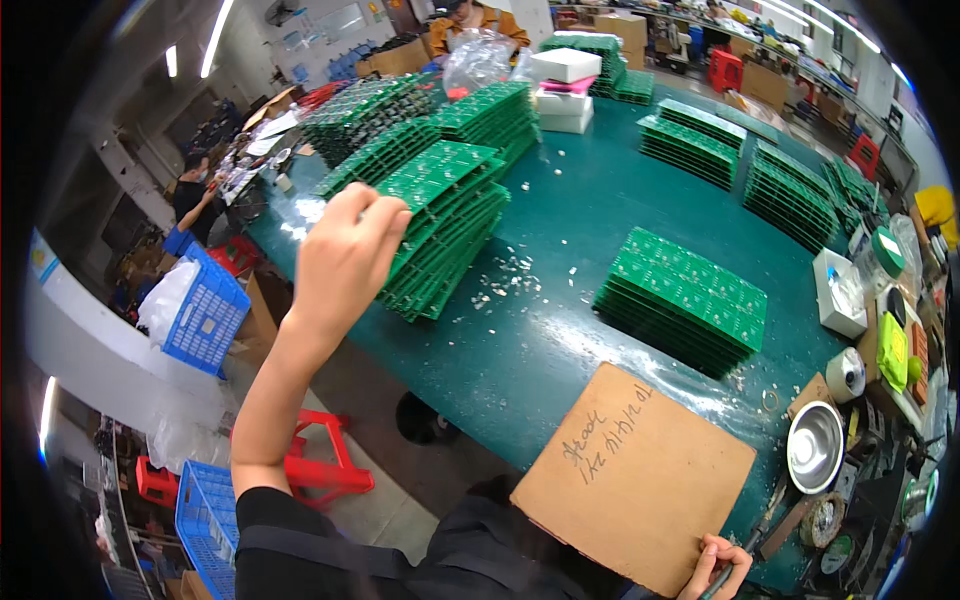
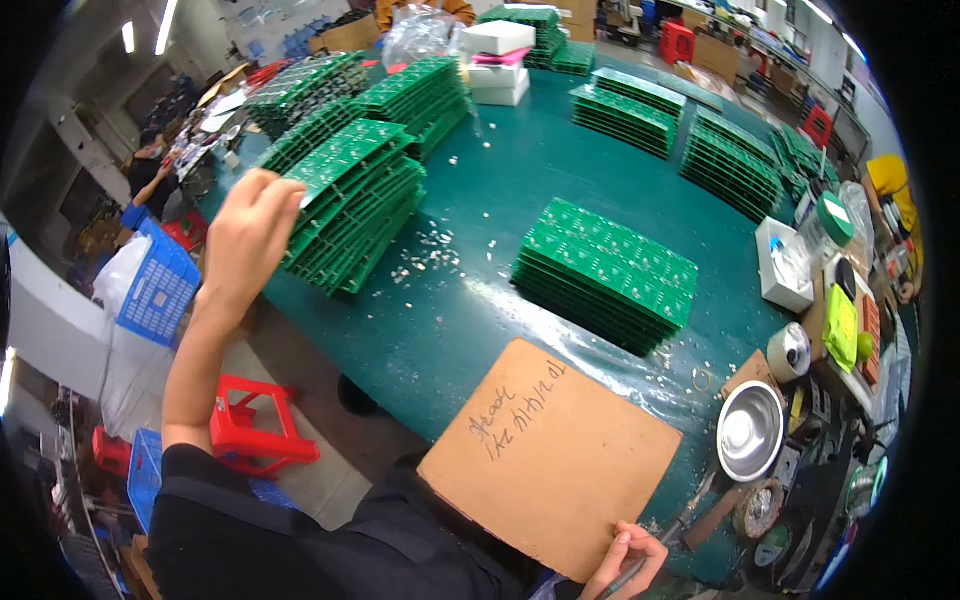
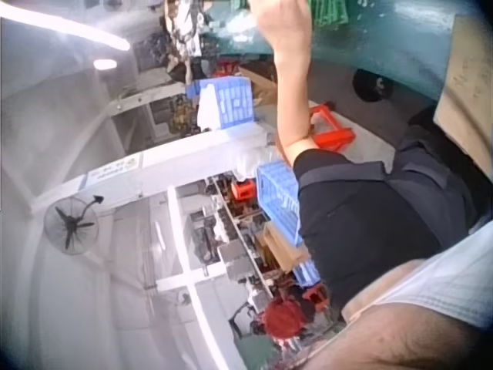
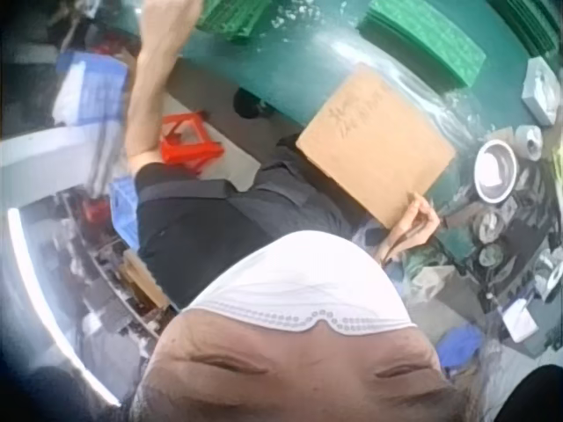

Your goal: The person solders electronic components onto circuit boards using a soldering iron and stacks the circuit boards on the workstation.

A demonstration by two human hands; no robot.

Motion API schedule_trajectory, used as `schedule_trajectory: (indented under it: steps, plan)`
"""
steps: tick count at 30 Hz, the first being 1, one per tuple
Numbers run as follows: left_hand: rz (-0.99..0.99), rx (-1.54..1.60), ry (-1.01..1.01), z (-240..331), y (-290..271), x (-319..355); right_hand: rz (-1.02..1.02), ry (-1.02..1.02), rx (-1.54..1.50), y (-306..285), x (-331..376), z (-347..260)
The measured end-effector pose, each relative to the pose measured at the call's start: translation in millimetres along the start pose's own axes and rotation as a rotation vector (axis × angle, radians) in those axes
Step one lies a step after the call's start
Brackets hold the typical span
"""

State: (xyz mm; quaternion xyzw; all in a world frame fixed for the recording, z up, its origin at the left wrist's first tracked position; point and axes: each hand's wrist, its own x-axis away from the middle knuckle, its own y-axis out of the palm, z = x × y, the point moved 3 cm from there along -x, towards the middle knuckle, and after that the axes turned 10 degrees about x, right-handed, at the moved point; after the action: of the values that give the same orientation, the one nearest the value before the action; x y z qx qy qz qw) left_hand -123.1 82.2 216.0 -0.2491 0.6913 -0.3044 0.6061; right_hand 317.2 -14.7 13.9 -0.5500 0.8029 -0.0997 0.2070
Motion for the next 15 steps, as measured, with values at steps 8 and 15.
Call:
schedule_trajectory:
  steps: [8, 15]
  plan:
    - [-0.115, 0.864, -0.174, 84.8, 118.7, -5.3, -0.197, -0.165, 0.126, -3.4, -0.7, -8.3]
    - [-0.569, 1.002, -0.618, 54.0, 279.1, -33.6, -0.507, -0.404, 0.459, -27.3, 17.6, -14.7]
